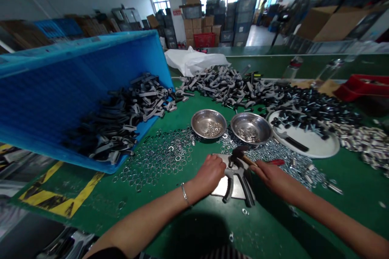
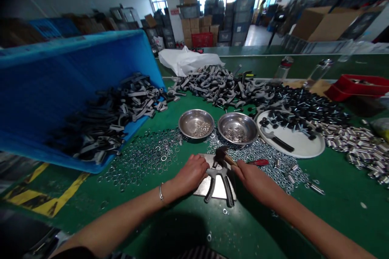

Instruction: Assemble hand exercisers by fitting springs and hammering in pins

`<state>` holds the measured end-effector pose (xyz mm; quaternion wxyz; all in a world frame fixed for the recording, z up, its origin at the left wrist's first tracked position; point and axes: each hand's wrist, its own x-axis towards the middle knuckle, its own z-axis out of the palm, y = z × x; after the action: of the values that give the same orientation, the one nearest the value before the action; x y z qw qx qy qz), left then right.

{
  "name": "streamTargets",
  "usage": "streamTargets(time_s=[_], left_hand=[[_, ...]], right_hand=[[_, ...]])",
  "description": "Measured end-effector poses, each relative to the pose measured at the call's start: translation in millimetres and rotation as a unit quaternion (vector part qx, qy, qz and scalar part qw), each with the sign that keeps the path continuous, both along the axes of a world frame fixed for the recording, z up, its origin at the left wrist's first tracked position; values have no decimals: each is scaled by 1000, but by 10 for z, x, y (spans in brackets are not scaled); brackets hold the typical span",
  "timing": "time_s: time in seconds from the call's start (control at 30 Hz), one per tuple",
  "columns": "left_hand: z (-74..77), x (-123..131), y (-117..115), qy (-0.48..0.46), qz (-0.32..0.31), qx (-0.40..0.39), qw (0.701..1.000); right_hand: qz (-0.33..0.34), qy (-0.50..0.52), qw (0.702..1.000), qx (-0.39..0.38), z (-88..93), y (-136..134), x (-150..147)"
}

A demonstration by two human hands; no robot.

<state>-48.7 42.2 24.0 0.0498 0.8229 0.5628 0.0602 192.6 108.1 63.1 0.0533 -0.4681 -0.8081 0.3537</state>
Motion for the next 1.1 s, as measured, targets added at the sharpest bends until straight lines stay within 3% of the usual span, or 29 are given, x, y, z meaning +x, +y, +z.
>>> streamTargets(time_s=[0.07, 0.2, 0.27, 0.33, 0.43, 0.5, 0.6, 0.77, 1.0, 1.1], left_hand=[[63, -209, -87, 0, 0, -10, 1000], [243, -1004, -379, -29, 27, -85, 996], [312, -1340, -434, -61, 62, -94, 992], [344, -1449, -343, -100, 84, -69, 989], [314, -1152, -16, -138, 57, -37, 988], [259, -814, 191, -111, 28, -50, 992], [170, -454, 299, -44, 40, -68, 996], [66, -442, 115, -11, 84, -75, 994], [8, -549, 113, 45, 142, -42, 988], [92, -521, 208, 50, 145, -2, 988]], right_hand=[[-19, 59, 993, -99, -16, -84, 118], [-171, 95, 948, -251, -197, -526, 677], [-226, 63, 932, -277, -324, -686, 986], [-230, 2, 946, -228, -398, -670, 1181], [-133, -56, 989, 16, -365, -295, 1133], [-36, -50, 983, 172, -308, 69, 893], [41, -75, 962, 260, -309, 505, 435], [4, -87, 961, 263, -491, 720, 68], [-87, -25, 964, 250, -454, 647, 321], [-182, 119, 968, 127, -382, 386, 354]])
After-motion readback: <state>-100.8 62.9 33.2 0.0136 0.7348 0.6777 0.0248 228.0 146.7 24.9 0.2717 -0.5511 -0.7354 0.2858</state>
